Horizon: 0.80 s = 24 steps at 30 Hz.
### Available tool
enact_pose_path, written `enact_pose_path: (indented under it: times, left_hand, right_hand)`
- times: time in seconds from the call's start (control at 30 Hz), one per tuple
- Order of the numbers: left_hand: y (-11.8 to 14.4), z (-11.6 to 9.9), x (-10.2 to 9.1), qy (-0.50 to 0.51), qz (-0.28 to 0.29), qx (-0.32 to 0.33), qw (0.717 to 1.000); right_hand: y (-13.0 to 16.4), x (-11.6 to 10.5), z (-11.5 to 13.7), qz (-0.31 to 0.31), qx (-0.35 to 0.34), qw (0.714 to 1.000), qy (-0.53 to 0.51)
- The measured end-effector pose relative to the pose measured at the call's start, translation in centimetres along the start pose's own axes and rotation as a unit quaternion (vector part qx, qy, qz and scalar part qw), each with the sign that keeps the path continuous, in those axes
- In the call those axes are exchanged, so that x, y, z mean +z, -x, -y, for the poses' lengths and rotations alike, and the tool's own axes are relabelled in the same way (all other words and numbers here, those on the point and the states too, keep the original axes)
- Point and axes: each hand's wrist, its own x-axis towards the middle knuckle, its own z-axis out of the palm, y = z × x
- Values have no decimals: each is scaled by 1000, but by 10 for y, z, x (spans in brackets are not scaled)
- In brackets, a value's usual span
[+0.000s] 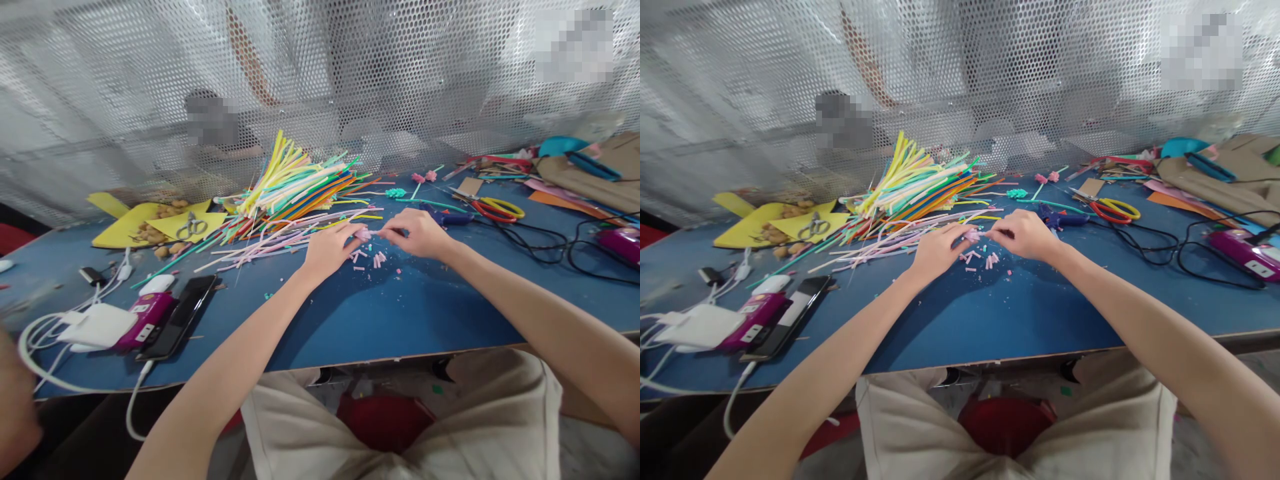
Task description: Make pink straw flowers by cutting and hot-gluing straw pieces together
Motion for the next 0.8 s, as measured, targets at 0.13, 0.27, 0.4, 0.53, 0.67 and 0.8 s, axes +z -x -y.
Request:
enact_pose_path:
  times: [0.13, 0.27, 0.4, 0.53, 0.67, 0.8]
  left_hand:
    - [0, 0, 0, 12, -7, -4, 1000]
    - [-1, 1, -1, 33, -16, -7, 999]
    - [-1, 2, -2, 13, -38, -17, 999]
    - [0, 1, -4, 14, -47, -24, 998]
    - [1, 1, -5, 26, -50, -14, 998]
    - [2, 2, -6, 30, -45, -7, 999]
  right_hand:
    - [1, 0, -2, -7, 3, 1000, 10]
    - [2, -1, -6, -17, 23, 999, 25]
    - [2, -3, -7, -24, 40, 999, 28]
    - [1, -4, -7, -21, 45, 999, 22]
    - [1, -3, -6, -18, 40, 999, 20]
    - [1, -4, -4, -23, 31, 999, 12]
